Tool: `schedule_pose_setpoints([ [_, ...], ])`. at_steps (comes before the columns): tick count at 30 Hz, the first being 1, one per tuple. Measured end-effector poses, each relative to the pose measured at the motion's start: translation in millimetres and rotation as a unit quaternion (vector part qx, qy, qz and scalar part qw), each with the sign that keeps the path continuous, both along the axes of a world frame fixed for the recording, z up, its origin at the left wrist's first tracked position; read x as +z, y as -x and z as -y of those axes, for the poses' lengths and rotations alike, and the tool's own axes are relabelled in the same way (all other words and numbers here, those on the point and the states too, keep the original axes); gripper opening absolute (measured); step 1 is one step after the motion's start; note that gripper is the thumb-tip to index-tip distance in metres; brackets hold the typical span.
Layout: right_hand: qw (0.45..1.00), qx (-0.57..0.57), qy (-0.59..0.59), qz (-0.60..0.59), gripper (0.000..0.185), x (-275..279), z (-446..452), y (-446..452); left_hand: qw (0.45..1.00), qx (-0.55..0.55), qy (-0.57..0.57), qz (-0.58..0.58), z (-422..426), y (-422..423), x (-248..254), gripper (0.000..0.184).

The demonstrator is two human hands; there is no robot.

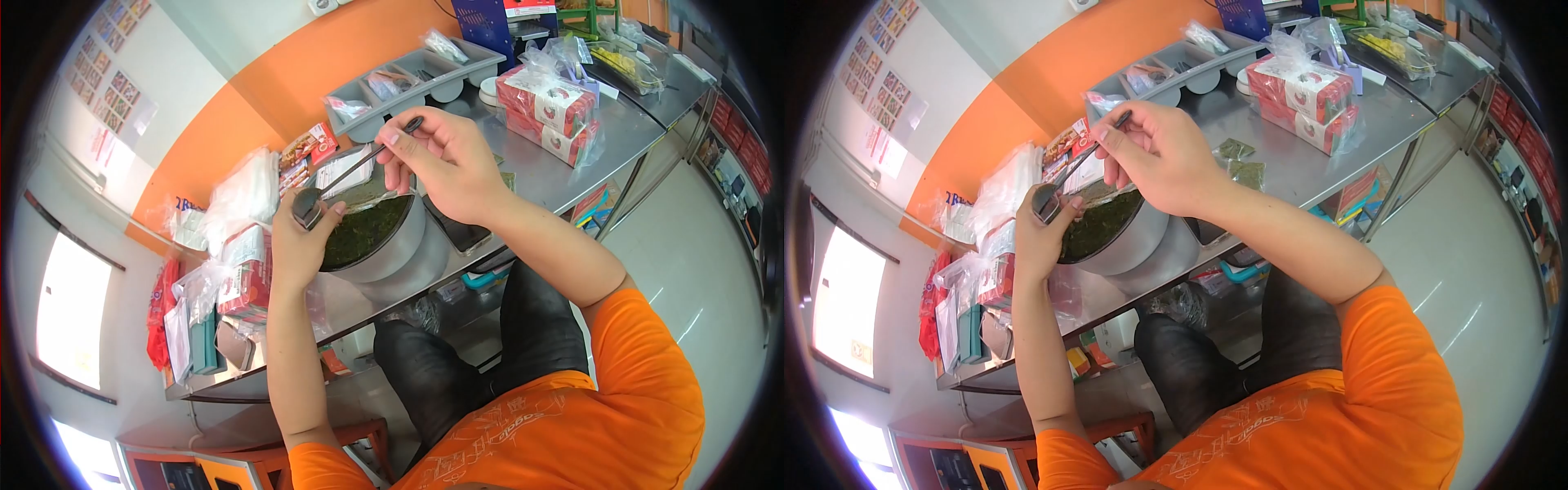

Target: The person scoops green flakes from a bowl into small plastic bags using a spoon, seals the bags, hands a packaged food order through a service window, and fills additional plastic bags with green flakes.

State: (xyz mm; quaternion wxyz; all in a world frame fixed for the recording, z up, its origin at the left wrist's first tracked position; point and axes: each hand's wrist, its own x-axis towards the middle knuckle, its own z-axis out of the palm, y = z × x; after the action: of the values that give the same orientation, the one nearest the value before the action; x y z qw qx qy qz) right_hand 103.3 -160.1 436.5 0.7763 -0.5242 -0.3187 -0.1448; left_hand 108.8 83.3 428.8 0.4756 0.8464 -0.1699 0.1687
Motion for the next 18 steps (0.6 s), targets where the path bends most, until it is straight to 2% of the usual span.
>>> schedule_pose_setpoints([
  [5,0.999,-0.003,-0.034,-0.024,0.020,0,0,-1,0.997,-0.020,0.071,-0.030,6,5,4,0.026],
  [13,0.990,-0.066,-0.110,-0.051,0.022,-7,14,-4,0.995,0.006,0.094,-0.043,-13,4,11,0.026],
  [15,0.993,-0.076,-0.050,-0.078,0.023,-17,24,-7,0.989,0.022,0.145,-0.037,-28,5,17,0.024],
  [18,0.989,-0.070,0.043,-0.123,0.023,-28,15,-4,0.935,-0.135,0.305,-0.120,-31,11,16,0.023],
])
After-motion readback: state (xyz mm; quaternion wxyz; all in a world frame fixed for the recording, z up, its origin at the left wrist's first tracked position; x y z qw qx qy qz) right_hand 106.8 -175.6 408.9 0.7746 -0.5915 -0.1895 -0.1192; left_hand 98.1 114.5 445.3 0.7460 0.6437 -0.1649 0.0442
